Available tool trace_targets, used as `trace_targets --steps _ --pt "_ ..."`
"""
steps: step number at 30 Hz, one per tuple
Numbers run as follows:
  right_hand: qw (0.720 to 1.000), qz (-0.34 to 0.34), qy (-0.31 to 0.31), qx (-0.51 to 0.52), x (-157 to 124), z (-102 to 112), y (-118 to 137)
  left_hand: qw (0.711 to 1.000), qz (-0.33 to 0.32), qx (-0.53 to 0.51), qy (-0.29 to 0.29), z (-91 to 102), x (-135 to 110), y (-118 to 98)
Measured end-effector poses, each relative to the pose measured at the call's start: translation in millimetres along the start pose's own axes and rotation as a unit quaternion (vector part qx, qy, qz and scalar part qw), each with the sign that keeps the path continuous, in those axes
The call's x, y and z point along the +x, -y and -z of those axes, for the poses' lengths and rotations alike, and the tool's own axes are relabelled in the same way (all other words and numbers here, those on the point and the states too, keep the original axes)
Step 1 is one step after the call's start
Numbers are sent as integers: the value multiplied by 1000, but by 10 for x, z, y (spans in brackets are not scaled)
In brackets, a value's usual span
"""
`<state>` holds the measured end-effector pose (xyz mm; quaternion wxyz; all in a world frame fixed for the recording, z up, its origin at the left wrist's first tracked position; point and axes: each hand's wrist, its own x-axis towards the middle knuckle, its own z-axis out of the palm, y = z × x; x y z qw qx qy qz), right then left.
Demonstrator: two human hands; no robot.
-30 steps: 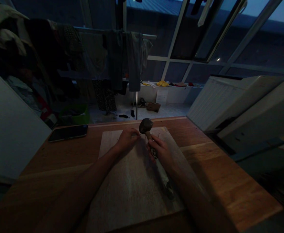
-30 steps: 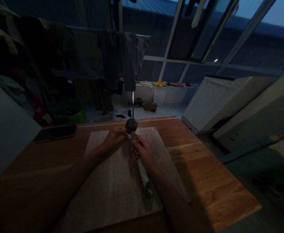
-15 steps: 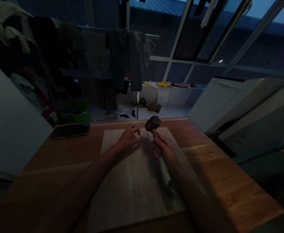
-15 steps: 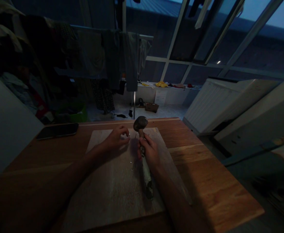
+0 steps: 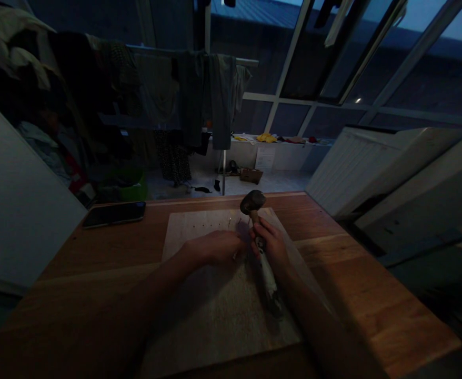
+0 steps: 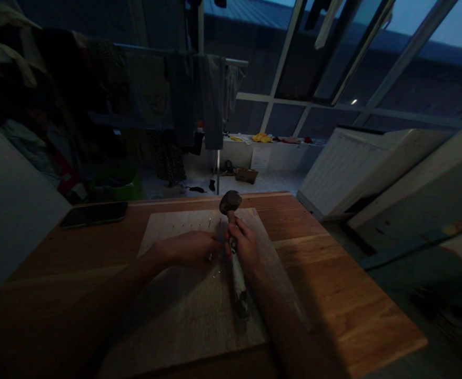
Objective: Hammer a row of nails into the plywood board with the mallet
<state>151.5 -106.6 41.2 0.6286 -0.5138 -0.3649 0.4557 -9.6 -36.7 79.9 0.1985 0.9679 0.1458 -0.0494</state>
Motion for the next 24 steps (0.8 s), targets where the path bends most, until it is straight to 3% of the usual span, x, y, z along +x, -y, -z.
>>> trace_targets --steps 4,8,10,12,14,15,21,24 --pt "1000 5 22 -13 -16 -16 3 999 18 15 -27 49 -6 61" --pt "1000 12 14 -13 -31 -33 12 988 0 -122 -98 75 -12 521" --pt "1000 10 13 -17 -35 -38 12 948 17 -237 -211 44 -20 811" --pt "1000 4 18 -19 -37 -45 10 878 57 -338 -333 -30 -23 1041" --pt "1000 -2 23 -17 -40 -57 7 828 77 -397 -388 -127 -14 1169" --pt "1000 -2 24 -16 -43 -65 6 821 79 -407 -392 -173 -5 1196" --pt "1000 -2 28 -7 -69 -139 7 878 66 -309 -360 -278 44 1112" --pt "999 -9 40 -2 -69 -165 -9 889 57 -283 -357 -260 40 1068"
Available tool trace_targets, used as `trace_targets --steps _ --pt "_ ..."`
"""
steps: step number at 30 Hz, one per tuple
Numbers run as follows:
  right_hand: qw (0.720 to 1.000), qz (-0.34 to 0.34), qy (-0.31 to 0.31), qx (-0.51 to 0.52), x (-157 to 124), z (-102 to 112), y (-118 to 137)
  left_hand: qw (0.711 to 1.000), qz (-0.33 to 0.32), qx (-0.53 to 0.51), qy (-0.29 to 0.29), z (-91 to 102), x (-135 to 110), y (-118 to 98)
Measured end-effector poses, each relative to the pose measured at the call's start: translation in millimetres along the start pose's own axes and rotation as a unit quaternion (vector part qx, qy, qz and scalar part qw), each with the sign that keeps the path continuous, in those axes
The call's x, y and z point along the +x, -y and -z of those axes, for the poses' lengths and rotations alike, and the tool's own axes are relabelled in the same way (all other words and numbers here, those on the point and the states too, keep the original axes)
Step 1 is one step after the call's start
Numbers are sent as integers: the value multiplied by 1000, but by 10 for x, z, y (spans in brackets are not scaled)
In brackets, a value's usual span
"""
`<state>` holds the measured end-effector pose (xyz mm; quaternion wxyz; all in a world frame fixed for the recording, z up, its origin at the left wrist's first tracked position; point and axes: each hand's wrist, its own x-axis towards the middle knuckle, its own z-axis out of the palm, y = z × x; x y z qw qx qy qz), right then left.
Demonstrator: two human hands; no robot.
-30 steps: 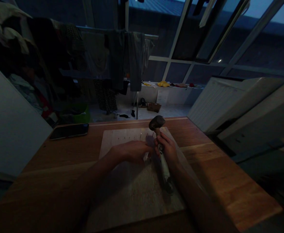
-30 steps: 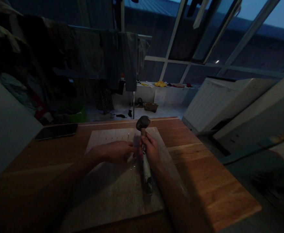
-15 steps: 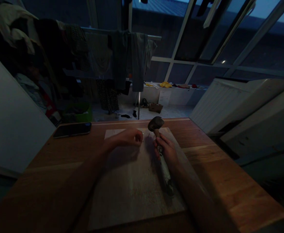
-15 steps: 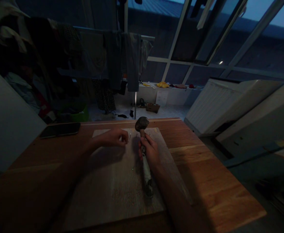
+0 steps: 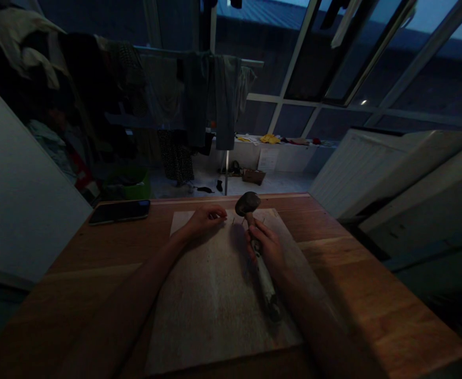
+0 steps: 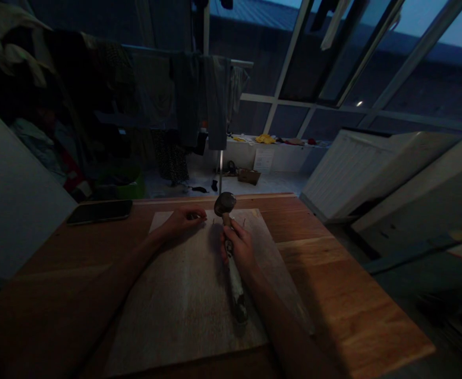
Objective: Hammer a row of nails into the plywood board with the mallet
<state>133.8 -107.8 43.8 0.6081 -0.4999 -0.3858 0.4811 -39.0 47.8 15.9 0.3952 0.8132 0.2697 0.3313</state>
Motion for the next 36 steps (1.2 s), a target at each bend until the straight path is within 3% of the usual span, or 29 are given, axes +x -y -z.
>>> trace_targets --steps 12,20,29,36 --pt "1000 0 29 -5 2 -18 -40 999 -13 4 34 14 -14 -9" --pt "999 -6 43 -3 -26 -41 -47 999 19 -9 40 -3 -12 40" --pt "993 -26 114 -31 -14 -38 -62 1000 -2 23 17 -8 11 110" --pt "995 -30 99 -9 -5 -27 -35 999 -8 21 41 6 0 58"
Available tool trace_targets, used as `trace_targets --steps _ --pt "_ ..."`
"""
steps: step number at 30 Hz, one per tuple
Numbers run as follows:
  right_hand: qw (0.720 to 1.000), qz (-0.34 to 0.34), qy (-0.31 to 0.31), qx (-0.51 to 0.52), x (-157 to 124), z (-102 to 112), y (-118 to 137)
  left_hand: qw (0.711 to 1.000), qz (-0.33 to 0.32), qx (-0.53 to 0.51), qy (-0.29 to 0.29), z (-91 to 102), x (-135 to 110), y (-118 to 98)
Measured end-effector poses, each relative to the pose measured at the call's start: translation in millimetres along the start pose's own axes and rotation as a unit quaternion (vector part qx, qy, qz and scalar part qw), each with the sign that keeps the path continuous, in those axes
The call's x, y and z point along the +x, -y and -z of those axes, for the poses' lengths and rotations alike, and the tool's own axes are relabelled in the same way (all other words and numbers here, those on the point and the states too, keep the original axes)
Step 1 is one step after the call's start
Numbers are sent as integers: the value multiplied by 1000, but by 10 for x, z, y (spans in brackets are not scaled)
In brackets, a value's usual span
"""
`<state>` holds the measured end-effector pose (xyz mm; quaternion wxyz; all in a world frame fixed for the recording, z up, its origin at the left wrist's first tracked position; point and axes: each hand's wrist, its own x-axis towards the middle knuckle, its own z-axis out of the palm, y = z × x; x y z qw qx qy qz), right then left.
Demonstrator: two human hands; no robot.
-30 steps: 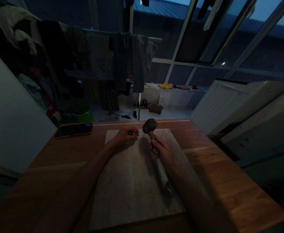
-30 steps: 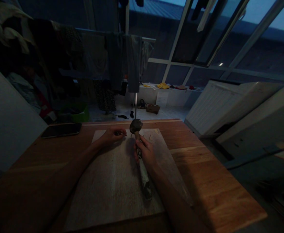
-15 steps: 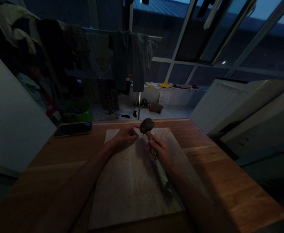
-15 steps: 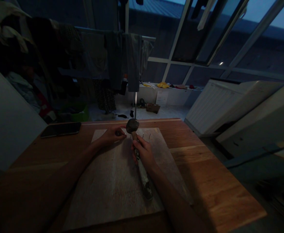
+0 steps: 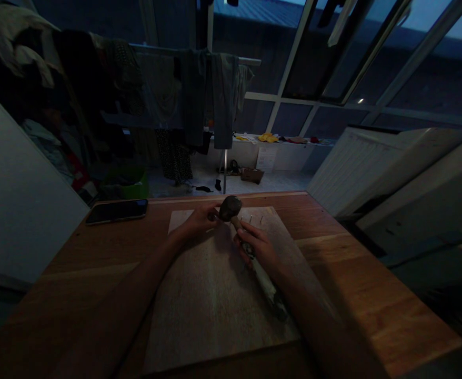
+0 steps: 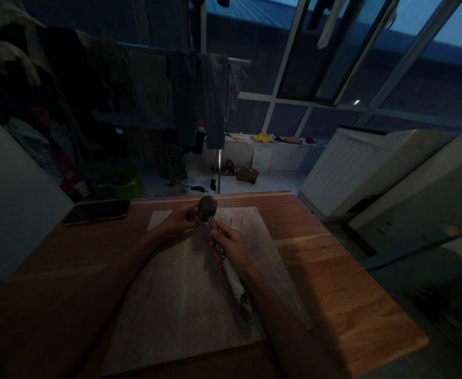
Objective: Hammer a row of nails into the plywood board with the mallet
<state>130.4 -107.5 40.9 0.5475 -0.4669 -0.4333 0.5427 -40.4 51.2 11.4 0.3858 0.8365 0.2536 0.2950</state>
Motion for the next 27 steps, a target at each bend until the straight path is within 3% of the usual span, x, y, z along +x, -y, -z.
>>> trace_targets --steps 3,6,10,12,15,17,20,22,24,27 --pt "997 17 -41 60 28 81 37 999 6 35 -27 19 15 -106" --pt "991 32 -76 107 64 204 71 992 -40 111 -43 12 36 -404" --pt "983 50 -106 143 85 350 85 967 -154 168 109 -141 -2 -942" --pt "981 50 -109 152 82 398 77 954 -170 180 167 -267 -61 -1100" --pt "983 26 -96 154 80 441 56 936 -165 227 214 -431 -170 -1098" --pt "982 23 -91 162 86 449 46 908 -211 283 227 -488 -243 -1002" --pt "977 44 -100 186 93 435 37 828 -339 393 213 -504 -339 -884" --pt "978 41 -98 179 90 420 28 783 -388 446 190 -499 -385 -870" --pt "983 33 -90 157 84 409 13 771 -398 467 171 -492 -410 -893" --pt "986 35 -87 134 82 408 -12 788 -372 461 167 -451 -408 -928"
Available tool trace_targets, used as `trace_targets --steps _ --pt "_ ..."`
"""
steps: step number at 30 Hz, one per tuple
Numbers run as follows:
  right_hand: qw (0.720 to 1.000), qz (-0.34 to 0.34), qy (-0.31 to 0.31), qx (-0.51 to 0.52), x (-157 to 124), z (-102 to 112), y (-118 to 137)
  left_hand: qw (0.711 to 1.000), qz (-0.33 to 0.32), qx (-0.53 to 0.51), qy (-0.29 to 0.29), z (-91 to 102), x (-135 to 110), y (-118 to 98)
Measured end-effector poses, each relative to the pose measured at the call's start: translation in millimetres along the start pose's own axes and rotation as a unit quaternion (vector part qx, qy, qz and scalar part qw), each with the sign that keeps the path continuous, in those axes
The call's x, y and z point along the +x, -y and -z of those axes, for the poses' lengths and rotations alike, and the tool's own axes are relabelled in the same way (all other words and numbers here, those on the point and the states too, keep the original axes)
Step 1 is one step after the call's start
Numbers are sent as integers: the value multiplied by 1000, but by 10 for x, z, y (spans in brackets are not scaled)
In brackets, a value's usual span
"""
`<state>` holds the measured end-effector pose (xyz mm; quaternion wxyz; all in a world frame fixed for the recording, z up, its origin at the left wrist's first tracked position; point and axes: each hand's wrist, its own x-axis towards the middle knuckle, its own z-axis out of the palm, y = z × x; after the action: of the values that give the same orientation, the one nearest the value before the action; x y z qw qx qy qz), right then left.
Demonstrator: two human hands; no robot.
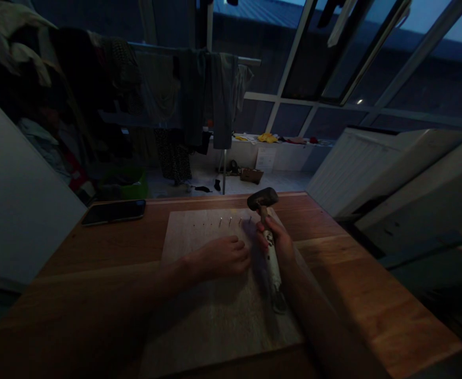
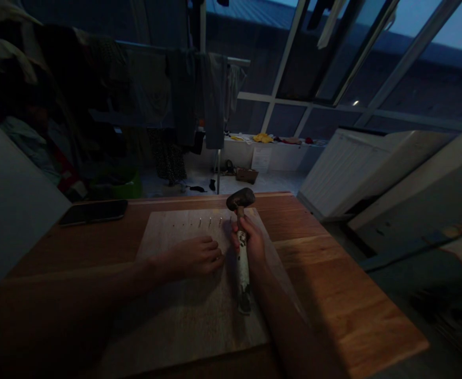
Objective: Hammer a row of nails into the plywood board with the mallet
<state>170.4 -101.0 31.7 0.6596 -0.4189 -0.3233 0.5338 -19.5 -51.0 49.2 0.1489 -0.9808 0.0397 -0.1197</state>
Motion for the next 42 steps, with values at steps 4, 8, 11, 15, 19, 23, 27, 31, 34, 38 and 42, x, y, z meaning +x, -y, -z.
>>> trace_targets --steps 4,8,11,15,19,23,27,31,34,38,42 --pt "1000 6 -10 1 3 -6 -9 992 109 -64 22 40 -107 183" --pt "999 8 -30 25 0 -34 14 959 252 -106 71 36 -329 475" --pt "999 -3 -31 37 -2 -45 31 943 288 -141 91 12 -483 639" --pt "999 -10 -20 27 -4 -37 33 933 315 -157 80 -25 -552 693" --pt "1000 8 -9 -3 1 -19 12 912 340 -227 25 -85 -469 603" --pt "999 26 0 -26 7 -4 -13 857 371 -354 -52 -205 -425 550" --pt "999 32 -3 -38 3 -13 -16 810 420 -386 -132 -312 -507 641" --pt "998 30 1 -50 -17 -66 -1 769 475 -391 -176 -380 -590 717" --pt "998 30 -9 -51 -44 -130 6 756 486 -395 -192 -418 -602 692" --pt "998 24 -22 -52 -83 -218 10 767 475 -377 -209 -434 -596 643" --pt "998 29 -13 -54 -81 -305 38 770 463 -381 -217 -437 -602 641"
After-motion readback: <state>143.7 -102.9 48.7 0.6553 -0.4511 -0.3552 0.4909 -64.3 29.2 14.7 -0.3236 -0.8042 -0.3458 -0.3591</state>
